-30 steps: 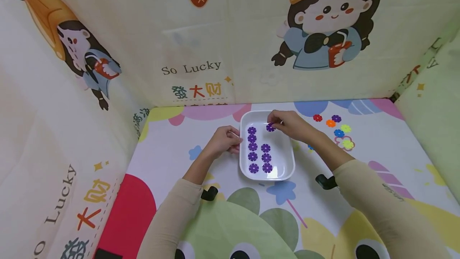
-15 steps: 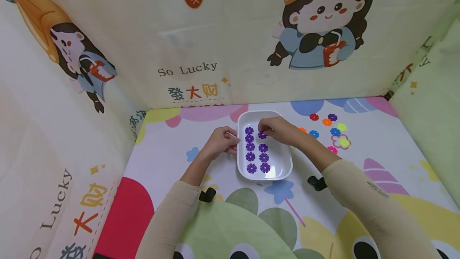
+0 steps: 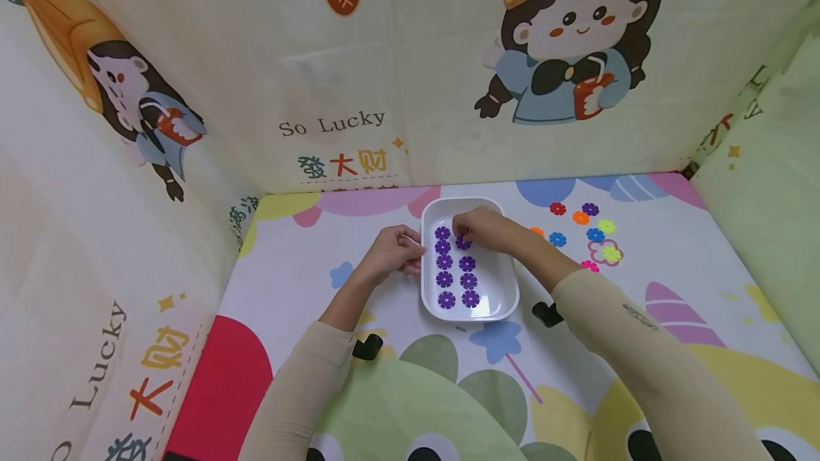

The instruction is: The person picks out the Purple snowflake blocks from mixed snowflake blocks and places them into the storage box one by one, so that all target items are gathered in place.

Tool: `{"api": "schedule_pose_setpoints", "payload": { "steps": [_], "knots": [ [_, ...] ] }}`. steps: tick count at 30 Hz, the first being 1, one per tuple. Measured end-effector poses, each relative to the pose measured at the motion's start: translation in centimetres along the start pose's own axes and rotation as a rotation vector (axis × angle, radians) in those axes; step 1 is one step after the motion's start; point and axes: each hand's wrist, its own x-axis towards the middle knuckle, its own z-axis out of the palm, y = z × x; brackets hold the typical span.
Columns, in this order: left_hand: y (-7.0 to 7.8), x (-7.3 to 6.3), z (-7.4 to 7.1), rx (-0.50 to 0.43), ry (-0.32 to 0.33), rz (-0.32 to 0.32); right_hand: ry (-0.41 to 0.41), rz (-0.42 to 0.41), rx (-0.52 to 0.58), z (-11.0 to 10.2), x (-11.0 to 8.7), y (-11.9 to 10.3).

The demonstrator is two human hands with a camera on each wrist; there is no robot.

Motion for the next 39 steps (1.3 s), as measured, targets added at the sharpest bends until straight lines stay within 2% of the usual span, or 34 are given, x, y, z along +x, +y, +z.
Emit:
{"api": "schedule_pose_setpoints", "payload": {
  "steps": [3, 18, 25, 39],
  "knots": [
    [-0.1, 0.1, 0.0, -0.022, -0.009, 0.016, -0.027, -0.005, -0.006, 0.2, 0.3, 0.2],
    [-0.1, 0.0, 0.1, -0.014, -0.008, 0.02, -0.113, -0.025, -0.102, 0.1, 0.9, -0.2],
    [0.0, 0.0, 0.0, -0.016, -0.012, 0.028, -0.147, 0.015, -0.066, 0.2, 1.1, -0.2],
    [-0.1, 0.0, -0.1, -0.001, -0.01, 0.023, -0.15, 0.041, 0.004, 0.4, 1.5, 0.0]
  ]
}}
